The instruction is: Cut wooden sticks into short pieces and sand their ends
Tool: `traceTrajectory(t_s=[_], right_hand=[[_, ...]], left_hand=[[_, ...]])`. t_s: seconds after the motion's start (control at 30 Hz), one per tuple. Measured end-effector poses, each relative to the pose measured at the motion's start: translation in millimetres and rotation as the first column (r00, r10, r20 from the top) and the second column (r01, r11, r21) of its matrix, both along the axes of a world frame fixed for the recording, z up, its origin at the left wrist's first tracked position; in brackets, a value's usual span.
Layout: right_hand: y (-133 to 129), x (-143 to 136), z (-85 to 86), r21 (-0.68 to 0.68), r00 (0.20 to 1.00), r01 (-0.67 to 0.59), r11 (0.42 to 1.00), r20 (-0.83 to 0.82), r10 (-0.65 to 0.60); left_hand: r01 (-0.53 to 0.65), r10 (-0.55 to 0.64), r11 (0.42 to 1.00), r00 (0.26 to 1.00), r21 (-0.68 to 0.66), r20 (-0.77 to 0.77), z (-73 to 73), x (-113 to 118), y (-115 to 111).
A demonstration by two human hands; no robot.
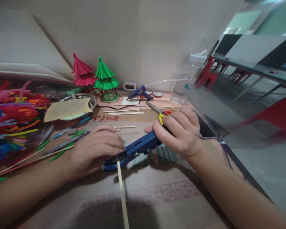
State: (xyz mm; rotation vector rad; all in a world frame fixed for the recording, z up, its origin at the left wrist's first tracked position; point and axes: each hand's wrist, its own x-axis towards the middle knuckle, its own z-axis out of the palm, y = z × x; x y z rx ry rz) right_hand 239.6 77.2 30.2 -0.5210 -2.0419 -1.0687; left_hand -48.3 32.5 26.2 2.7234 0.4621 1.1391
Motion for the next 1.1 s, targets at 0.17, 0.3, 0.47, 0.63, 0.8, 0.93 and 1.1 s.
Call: traceTrajectory(t_s=[0.17,0.3,0.47,0.63,0.8,0.93,1.1], right_hand=[[0.2,-0.4,0.1,-0.021,0.999,-0.03,0.999,-0.016,0.03],[-0.8,-3.0,1.4,-0.005,0.999,-0.033,0.999,-0.005,0.033],[-2.3,-5.5,2.2,0.012,1.0,-0.022,1.0,0.011,0.022],[-2.6,-5.2,1.9,-0.002,1.0,-0.021,1.0,0.007,0.021],[-2.1,-1.8,-0.4,-0.034,0.999,-0.05,0.998,0.001,0.05],[-1.3,0.8,-2.1,-0.036,0.999,0.02,0.999,0.036,-0.019],[-1.6,-0.8,-2.4,-0.105,0.998,-0.032,0.994,0.046,0.037]], left_hand=[[-0.012,0.012,0.999,1.0,0.038,-0.001,-0.5,-0.8,-1.0],[-0.01,0.011,0.999,1.0,0.049,-0.023,-1.8,-1.2,-0.7],[-0.017,0.017,0.998,1.0,0.057,-0.007,-2.6,-0.4,-0.9],[-0.01,0.01,0.998,1.0,0.056,0.001,-2.8,0.4,-1.1],[-0.011,0.013,0.999,0.999,0.053,-0.035,-0.9,0.1,-1.9],[-0.007,0.009,0.999,0.999,0.046,-0.042,1.3,-0.2,-2.2],[-0.014,0.016,0.998,0.999,0.054,-0.042,0.1,-0.3,-2.1]])
